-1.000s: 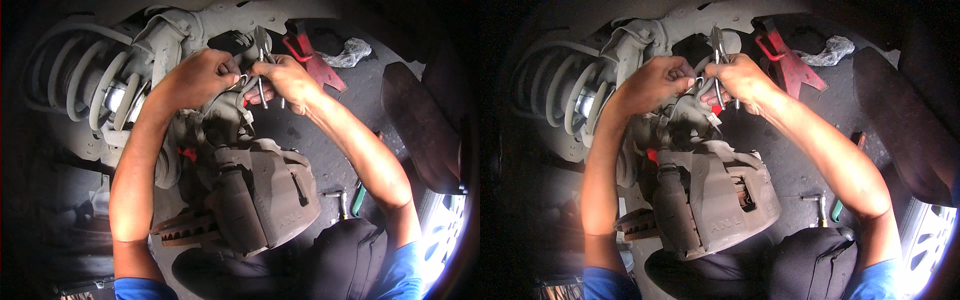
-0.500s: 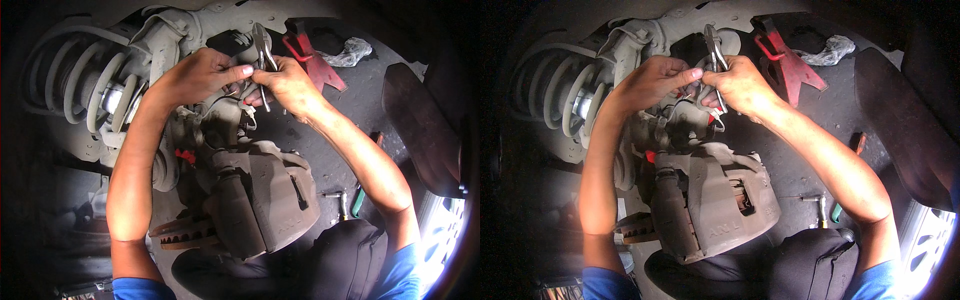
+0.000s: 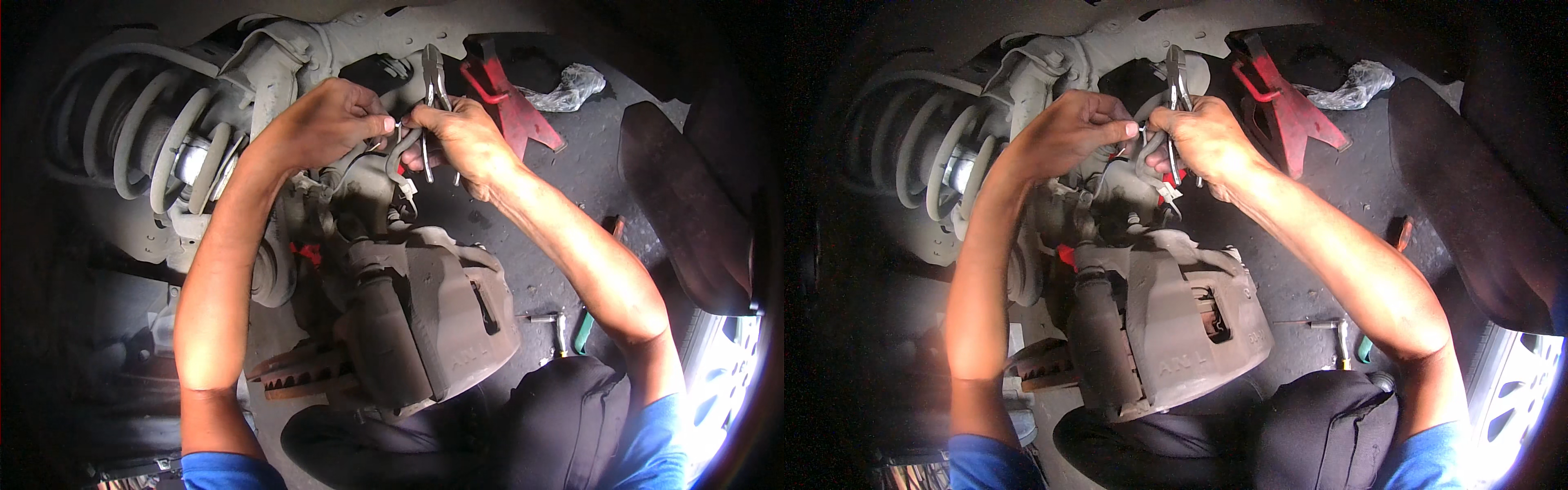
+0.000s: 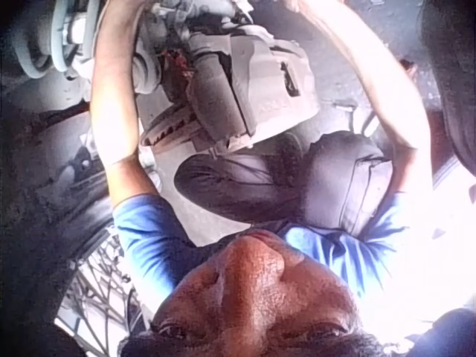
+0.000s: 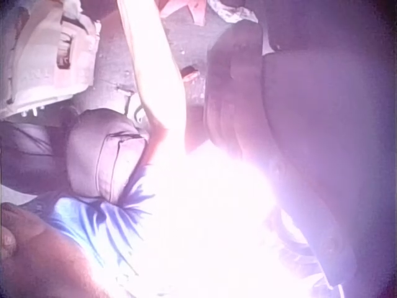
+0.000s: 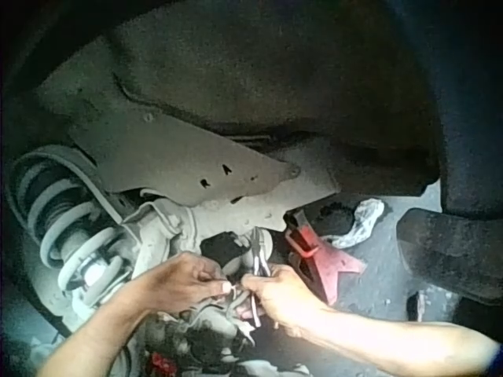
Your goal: The recorder is inspecting and manipulating a brake line near a car's brake assembly using pliers.
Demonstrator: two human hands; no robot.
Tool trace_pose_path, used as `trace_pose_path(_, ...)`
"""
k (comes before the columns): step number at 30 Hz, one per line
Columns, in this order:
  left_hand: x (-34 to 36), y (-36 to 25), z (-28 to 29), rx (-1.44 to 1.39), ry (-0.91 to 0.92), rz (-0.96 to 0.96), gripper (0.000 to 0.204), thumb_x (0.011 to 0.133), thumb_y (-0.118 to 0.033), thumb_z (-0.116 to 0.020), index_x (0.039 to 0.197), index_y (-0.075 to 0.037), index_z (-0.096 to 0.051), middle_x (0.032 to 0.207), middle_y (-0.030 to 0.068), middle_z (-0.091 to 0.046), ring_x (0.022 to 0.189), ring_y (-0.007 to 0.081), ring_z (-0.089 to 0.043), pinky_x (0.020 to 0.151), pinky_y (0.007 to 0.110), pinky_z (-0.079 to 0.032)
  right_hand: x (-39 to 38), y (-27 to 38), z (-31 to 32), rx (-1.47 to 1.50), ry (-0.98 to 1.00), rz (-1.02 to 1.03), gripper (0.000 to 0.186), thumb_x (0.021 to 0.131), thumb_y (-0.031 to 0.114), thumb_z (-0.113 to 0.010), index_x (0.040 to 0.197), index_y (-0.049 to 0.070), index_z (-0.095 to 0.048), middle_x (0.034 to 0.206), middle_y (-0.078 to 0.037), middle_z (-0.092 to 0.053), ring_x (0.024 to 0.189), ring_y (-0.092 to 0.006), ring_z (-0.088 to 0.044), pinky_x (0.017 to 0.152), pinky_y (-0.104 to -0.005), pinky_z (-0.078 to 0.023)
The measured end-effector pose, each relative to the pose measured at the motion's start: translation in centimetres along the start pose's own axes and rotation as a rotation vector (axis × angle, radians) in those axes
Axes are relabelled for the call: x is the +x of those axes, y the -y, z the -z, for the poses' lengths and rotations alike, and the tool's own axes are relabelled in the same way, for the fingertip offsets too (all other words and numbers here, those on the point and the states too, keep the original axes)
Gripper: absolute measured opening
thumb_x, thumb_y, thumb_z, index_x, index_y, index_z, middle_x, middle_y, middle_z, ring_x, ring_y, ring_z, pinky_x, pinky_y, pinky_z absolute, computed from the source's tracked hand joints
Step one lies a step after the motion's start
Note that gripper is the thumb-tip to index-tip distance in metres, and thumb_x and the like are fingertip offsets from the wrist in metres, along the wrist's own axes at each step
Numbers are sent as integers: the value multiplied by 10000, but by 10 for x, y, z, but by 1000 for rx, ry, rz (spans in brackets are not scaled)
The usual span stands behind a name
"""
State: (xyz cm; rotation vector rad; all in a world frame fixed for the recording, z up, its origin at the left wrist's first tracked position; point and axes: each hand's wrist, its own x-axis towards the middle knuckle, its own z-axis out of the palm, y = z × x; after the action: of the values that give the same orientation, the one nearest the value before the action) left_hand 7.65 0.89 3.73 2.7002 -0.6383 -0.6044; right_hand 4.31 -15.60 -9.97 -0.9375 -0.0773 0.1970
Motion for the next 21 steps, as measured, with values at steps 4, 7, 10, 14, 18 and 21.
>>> trace_pose_path(4, -1, -3, -1, -51, 24, 6, 266, 996, -235, -707, 1033, 28, -725, 871, 39, -727, 827, 87, -633, 764, 256, -484, -3, -1, 6, 11, 31, 19, 227, 919, 157, -658, 953, -66, -685, 815, -140, -715, 654, -180, -715, 575, -280, -573)
trace_pose_path(7, -2, -2, -2, -155, 67, -75, 274, 998, -238, -707, 1068, 27, -722, 884, 44, -736, 833, 88, -641, 775, 254, -491, -6, -2, 8, -16, 41, 17, 221, 923, 150, -663, 973, -65, -682, 826, -138, -714, 668, -182, -717, 593, -284, -592)
trace_pose_path(10, -3, -5, 0, -131, 62, -40, 284, 998, -238, -707, 1094, 29, -716, 904, 57, -747, 832, 89, -648, 782, 257, -503, -6, -4, 11, -18, 63, 30, 220, 927, 147, -668, 993, -62, -678, 842, -139, -717, 679, -187, -723, 604, -289, -606)
trace_pose_path(14, -2, -11, -5, -140, 3, -31, 237, 998, -166, -672, 1002, 64, -730, 863, 93, -757, 787, 111, -663, 742, 258, -512, -6, -1, 13, -97, 96, -13, 266, 980, 186, -625, 1112, -38, -679, 1015, -110, -727, 728, -185, -719, 688, -307, -627)
trace_pose_path(18, -2, -10, -4, -121, -10, -58, 281, 1018, -207, -657, 991, 61, -735, 845, 87, -751, 771, 106, -659, 717, 260, -513, -7, -1, 12, -95, 109, -15, 275, 984, 197, -627, 1120, -37, -680, 1028, -104, -728, 733, -173, -712, 691, -300, -622)
trace_pose_path(21, -2, -13, -5, -80, -4, -44, 304, 1022, -228, -658, 978, 63, -737, 838, 88, -750, 766, 112, -663, 705, 272, -521, -7, -2, 15, -122, 130, -3, 286, 986, 205, -629, 1130, -37, -681, 1027, -102, -735, 732, -164, -706, 690, -292, -615)
